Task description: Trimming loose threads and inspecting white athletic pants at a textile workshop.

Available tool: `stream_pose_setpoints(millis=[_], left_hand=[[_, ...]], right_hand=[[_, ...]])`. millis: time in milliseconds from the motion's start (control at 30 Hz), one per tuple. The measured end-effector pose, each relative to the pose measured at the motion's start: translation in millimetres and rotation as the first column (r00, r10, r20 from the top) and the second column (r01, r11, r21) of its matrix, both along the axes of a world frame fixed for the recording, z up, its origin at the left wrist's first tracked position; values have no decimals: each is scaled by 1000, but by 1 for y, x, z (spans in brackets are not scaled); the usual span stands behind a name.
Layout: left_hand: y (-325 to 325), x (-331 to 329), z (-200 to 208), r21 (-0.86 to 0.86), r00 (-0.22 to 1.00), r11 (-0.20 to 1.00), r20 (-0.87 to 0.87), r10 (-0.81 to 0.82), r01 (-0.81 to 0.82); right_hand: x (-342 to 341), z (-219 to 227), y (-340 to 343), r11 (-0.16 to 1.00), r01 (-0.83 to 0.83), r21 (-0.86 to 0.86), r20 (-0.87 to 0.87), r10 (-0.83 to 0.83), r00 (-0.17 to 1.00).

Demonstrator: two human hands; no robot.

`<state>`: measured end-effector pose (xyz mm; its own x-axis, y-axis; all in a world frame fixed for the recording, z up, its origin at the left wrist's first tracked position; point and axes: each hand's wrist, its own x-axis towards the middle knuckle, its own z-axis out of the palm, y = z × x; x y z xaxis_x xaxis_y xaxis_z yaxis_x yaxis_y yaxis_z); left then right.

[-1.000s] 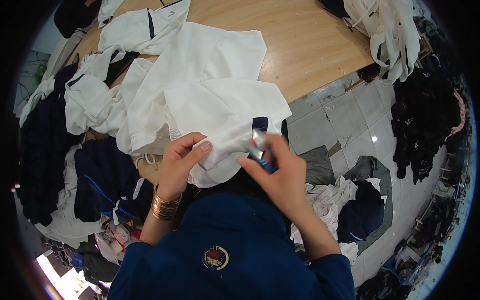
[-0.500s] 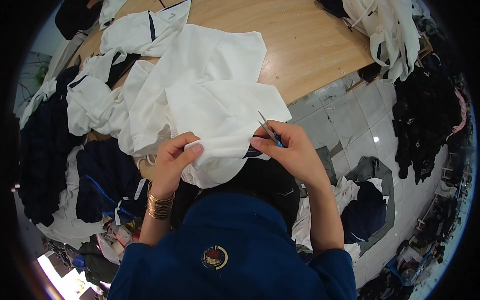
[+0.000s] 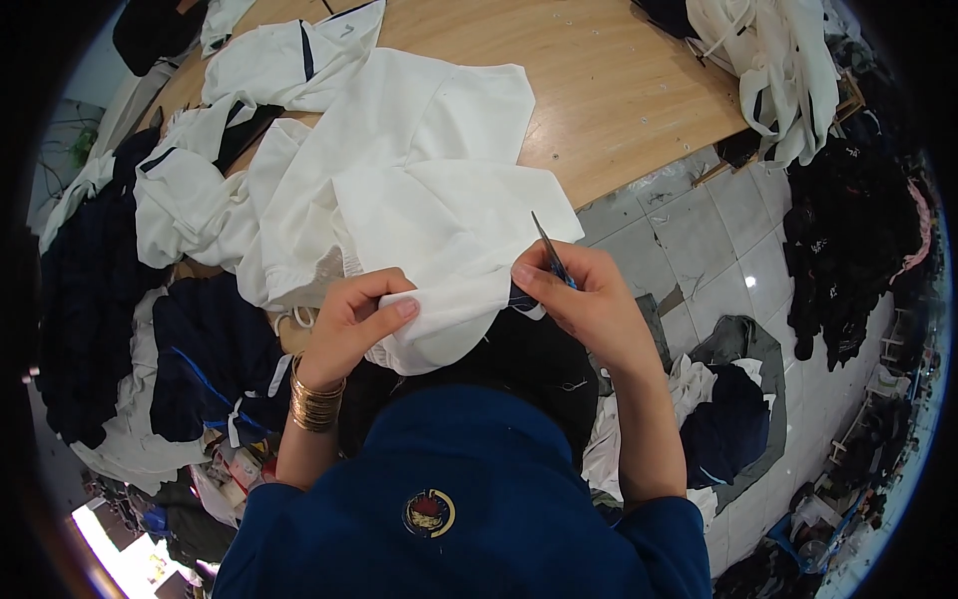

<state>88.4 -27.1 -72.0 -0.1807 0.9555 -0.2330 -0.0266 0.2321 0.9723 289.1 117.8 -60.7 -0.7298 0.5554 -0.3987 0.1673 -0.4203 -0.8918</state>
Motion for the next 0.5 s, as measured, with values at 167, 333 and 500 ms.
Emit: stream_pose_setpoints(millis=[167, 333, 500], left_hand=[[18, 7, 2, 70, 996, 994, -44, -79, 82], [33, 11, 7, 147, 975, 972, -153, -163, 186], [39, 14, 4, -3, 985, 985, -12, -174, 174]], right_hand=[[-5, 9, -2, 998, -56, 34, 44, 54, 998], [-12, 12, -4, 991, -69, 119, 30, 66, 997], [-13, 0, -4, 897, -87, 433, 159, 19, 987]])
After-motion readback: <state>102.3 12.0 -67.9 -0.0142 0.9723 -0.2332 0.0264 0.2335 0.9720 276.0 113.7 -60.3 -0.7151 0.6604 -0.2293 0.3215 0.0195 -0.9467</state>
